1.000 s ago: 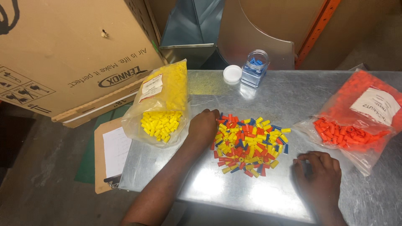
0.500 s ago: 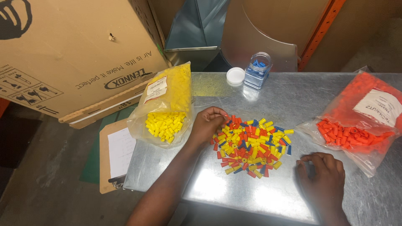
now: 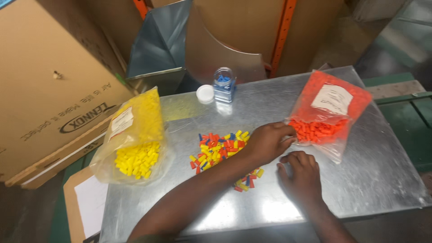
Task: The person sorts small plastic connectors by color on a metal table. They pick up individual pieces from a mixed pile and place them into separate clear bags labeled by color.
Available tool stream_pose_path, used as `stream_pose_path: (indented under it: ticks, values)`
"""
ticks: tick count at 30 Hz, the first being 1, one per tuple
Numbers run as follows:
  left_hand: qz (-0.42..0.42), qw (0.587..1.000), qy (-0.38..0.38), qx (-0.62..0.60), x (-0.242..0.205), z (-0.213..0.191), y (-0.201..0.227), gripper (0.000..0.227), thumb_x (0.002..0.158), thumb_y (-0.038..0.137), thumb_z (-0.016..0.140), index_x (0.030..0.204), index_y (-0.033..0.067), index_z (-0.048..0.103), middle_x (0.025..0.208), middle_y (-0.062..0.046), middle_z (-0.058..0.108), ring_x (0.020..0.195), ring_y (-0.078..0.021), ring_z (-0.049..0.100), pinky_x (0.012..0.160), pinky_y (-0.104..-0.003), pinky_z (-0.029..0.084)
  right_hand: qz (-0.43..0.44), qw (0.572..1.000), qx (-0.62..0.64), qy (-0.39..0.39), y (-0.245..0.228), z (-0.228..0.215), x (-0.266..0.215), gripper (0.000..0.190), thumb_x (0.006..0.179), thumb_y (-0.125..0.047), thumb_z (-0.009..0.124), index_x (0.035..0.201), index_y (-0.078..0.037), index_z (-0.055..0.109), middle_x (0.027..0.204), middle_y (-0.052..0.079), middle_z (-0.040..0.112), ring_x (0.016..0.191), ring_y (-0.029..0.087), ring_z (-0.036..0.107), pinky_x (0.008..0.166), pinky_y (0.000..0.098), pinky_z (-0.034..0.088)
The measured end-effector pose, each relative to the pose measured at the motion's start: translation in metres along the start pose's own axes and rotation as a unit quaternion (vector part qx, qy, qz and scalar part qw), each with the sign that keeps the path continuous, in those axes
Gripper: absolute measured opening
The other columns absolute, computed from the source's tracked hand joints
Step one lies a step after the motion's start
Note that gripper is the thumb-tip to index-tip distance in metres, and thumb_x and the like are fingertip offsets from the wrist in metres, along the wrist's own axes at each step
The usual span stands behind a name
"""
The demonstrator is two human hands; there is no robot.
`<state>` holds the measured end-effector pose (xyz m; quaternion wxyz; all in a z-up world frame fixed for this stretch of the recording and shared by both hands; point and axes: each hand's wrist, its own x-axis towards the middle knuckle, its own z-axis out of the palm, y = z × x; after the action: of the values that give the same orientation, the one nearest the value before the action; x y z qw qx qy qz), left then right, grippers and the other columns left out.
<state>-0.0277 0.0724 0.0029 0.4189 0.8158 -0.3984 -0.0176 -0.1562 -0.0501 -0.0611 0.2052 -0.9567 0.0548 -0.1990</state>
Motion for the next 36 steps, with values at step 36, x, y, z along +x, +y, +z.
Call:
stream_pose_path:
  ticks: [36]
  values:
    - [-0.267, 0.914, -0.129, 0.277, -0.078, -0.129, -0.068, 0.044, 0.094, 0.014, 0.065, 0.137, 0.0228, 0.063, 0.125, -0.009, 0.066, 0.113, -0.027, 0.06, 0.093, -0.043, 0.051, 0.028, 0.998, -0.021, -0.057, -0.011, -0.014, -0.014, 0.028, 0.085, -0.035, 0.064, 0.109, -0.027, 0.074, 0.119, -0.008, 0.067, 0.116, 0.024, 0.059, 0.1, 0.0433, 0.045]
